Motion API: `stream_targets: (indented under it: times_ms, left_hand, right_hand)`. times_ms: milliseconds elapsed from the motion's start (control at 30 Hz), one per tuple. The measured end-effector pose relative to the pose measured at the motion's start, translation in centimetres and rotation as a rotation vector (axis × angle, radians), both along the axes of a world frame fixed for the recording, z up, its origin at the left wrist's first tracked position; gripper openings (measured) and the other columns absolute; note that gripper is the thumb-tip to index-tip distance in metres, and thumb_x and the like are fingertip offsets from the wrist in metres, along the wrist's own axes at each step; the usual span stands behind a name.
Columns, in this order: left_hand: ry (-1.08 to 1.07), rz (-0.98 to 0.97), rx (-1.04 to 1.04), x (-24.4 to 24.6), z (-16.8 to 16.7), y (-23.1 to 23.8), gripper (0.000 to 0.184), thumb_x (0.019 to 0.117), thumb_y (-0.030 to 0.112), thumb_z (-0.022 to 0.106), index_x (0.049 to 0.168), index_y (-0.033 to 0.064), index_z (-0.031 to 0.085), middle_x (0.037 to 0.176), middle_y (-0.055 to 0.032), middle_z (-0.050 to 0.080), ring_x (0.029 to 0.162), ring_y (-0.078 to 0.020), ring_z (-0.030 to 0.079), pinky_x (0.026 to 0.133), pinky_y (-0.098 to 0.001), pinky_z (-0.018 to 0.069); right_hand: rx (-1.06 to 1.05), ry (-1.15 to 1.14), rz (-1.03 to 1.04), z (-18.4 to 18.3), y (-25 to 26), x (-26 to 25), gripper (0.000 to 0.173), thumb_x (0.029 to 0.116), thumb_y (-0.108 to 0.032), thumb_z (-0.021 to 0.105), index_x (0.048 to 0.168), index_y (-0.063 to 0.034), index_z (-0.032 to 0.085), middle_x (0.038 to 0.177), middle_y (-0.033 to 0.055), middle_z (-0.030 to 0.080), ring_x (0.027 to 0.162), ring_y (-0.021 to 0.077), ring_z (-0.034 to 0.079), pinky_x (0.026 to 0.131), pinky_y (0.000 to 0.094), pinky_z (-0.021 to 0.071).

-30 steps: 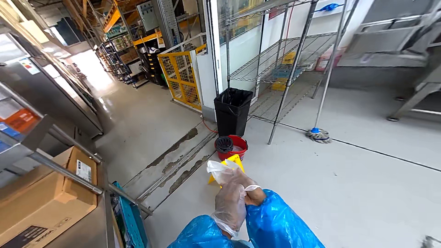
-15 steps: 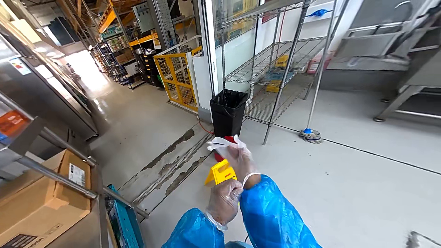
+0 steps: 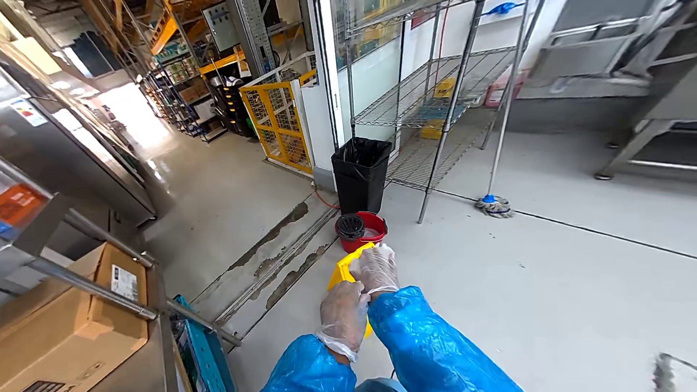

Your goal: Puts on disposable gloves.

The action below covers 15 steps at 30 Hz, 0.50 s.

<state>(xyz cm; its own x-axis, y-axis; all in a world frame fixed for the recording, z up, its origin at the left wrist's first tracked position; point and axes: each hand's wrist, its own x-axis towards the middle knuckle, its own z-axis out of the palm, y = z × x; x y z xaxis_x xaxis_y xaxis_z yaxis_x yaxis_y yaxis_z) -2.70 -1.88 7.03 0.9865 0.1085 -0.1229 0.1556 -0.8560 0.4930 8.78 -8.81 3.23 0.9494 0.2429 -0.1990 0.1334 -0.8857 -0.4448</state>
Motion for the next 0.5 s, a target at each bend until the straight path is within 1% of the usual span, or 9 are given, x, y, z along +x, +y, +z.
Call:
stream_targets:
  times_ms: [33,67,133,167,267,367,400,433,500]
  left_hand:
    - [-0.073,0.000,-0.018,-0.3,-0.7,-0.1,0.034,0.1054,0.022,0.052,0.129,0.0039,0.068,0.125,-0.0143,0.069,0.121,-0.0262,0.064,0.107,-0.0416,0.0487]
    - [-0.198,-0.003,-0.037,-0.7,-1.5,-0.3,0.032,0.1030,0.020,0.055,0.124,0.0018,0.071,0.118,-0.0153,0.072,0.114,-0.0273,0.068,0.102,-0.0423,0.0522]
    - [-0.482,-0.011,-0.041,-0.9,-3.0,-0.5,0.025,0.0958,0.017,0.065,0.111,0.0008,0.077,0.102,-0.0146,0.076,0.098,-0.0277,0.074,0.089,-0.0433,0.0596]
    - [-0.543,-0.015,-0.023,-0.8,-3.2,-0.6,0.024,0.0941,0.016,0.066,0.109,0.0010,0.078,0.099,-0.0140,0.076,0.094,-0.0274,0.075,0.086,-0.0432,0.0608]
    - [-0.417,0.011,0.058,-0.6,-2.5,-0.9,0.024,0.0979,0.016,0.060,0.109,0.0028,0.077,0.104,-0.0127,0.076,0.100,-0.0261,0.074,0.089,-0.0423,0.0594]
    - [-0.277,0.044,0.119,-0.1,-1.6,-1.0,0.023,0.0948,0.014,0.057,0.101,0.0027,0.076,0.101,-0.0123,0.075,0.098,-0.0258,0.073,0.084,-0.0424,0.0588]
    - [-0.170,0.056,0.118,0.0,-1.1,-1.0,0.024,0.0949,0.014,0.055,0.104,0.0026,0.074,0.106,-0.0127,0.074,0.103,-0.0258,0.071,0.088,-0.0428,0.0567]
    - [-0.065,0.069,0.112,0.3,-0.4,-1.1,0.026,0.0960,0.015,0.053,0.109,0.0030,0.073,0.113,-0.0125,0.073,0.109,-0.0253,0.069,0.093,-0.0432,0.0547]
    - [0.103,0.094,0.076,0.9,0.9,-0.9,0.028,0.0986,0.019,0.051,0.113,0.0054,0.071,0.120,-0.0114,0.071,0.116,-0.0248,0.066,0.097,-0.0459,0.0518]
  right_hand:
    - [-0.016,-0.020,-0.005,0.0,0.0,0.0,0.046,0.0977,-0.034,0.061,0.127,0.0022,0.065,0.138,0.0226,0.058,0.136,0.0379,0.050,0.115,0.0541,0.0350]
    - [-0.025,-0.043,-0.021,-0.1,-0.1,-0.1,0.044,0.0989,-0.034,0.059,0.125,0.0011,0.065,0.137,0.0217,0.059,0.134,0.0374,0.051,0.113,0.0540,0.0367]
    - [-0.029,-0.055,-0.057,0.2,-0.2,0.0,0.043,0.0998,-0.032,0.058,0.125,0.0019,0.065,0.136,0.0232,0.059,0.134,0.0392,0.050,0.112,0.0546,0.0374]
    - [-0.041,-0.054,-0.068,0.4,-0.2,0.1,0.043,0.1005,-0.033,0.057,0.125,0.0020,0.064,0.135,0.0233,0.059,0.133,0.0388,0.051,0.111,0.0541,0.0385]
    - [-0.032,-0.069,-0.076,0.2,0.0,-0.4,0.042,0.1009,-0.033,0.056,0.121,0.0023,0.067,0.130,0.0240,0.062,0.128,0.0389,0.056,0.108,0.0560,0.0418]
    - [0.000,-0.090,0.045,-0.9,-0.2,-0.7,0.041,0.1010,-0.034,0.056,0.123,-0.0015,0.068,0.132,0.0197,0.063,0.131,0.0374,0.053,0.111,0.0576,0.0381]
    - [0.041,-0.089,0.099,-1.9,-0.4,-0.8,0.040,0.1010,-0.031,0.056,0.127,-0.0024,0.067,0.135,0.0189,0.062,0.134,0.0380,0.051,0.114,0.0589,0.0342]
    - [0.097,-0.098,0.137,-2.7,-0.5,-0.9,0.038,0.1011,-0.029,0.057,0.127,-0.0026,0.068,0.135,0.0185,0.062,0.135,0.0377,0.050,0.115,0.0581,0.0323]
    - [0.319,-0.174,0.177,-4.3,-0.7,-1.5,0.033,0.1014,-0.021,0.057,0.125,-0.0002,0.069,0.133,0.0202,0.064,0.134,0.0366,0.051,0.118,0.0525,0.0298]
